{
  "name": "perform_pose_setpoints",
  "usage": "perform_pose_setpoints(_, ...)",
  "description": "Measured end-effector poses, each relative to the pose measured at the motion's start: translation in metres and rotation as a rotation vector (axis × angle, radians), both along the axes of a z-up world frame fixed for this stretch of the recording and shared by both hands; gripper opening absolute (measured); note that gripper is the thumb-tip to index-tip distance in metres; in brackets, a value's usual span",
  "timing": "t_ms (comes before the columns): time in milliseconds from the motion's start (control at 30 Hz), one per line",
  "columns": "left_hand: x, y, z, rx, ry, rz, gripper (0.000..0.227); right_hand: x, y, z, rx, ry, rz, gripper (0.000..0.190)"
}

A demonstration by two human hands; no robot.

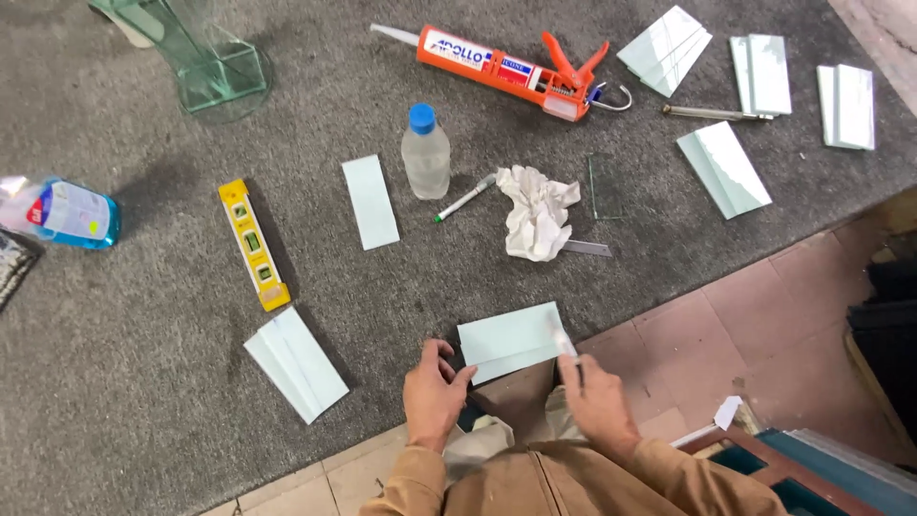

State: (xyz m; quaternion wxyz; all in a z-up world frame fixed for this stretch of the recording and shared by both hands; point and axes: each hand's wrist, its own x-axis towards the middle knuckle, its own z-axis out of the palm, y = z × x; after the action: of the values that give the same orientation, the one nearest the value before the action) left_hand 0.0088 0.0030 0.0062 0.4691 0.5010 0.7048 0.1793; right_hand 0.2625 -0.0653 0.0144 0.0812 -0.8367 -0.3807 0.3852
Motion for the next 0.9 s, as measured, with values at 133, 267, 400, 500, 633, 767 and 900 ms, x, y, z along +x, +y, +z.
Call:
perform_pose_setpoints(133,0.006,-0.004,-0.001,-0.003,0.051,-0.007,0.029,0.004,-0.007,0.017,0.127,-0.029,-0.055,0.044)
perform_pose_setpoints(267,0.007,-0.001,0.003,0.031,0.184,-0.045,0.033,0.0,-0.019,-0.003,0.158,0.038,0.143,0.031)
perform_pose_setpoints(400,0.014,-0.002,0.004,-0.03,0.242,-0.04,0.036,0.02,-0.007,0.028,-0.105,-0.015,-0.067,0.045)
perform_pose_setpoints(500,0.013,0.001,0.004,-0.046,0.246,-0.041,0.038,0.016,-0.018,0.019,0.097,0.003,0.036,0.037)
perform_pose_setpoints(633,0.022,-0.004,0.006,-0.026,0.279,-0.041,0.041,0.017,-0.023,-0.017,0.089,0.027,0.249,0.037)
perform_pose_setpoints(767,0.035,-0.013,-0.006,0.026,0.312,0.055,0.054,0.027,-0.006,-0.004,0.193,-0.049,0.077,0.04)
perform_pose_setpoints(900,0.055,-0.025,-0.028,0.071,0.32,0.197,0.059,0.034,-0.005,-0.013,0.361,-0.044,0.246,0.032)
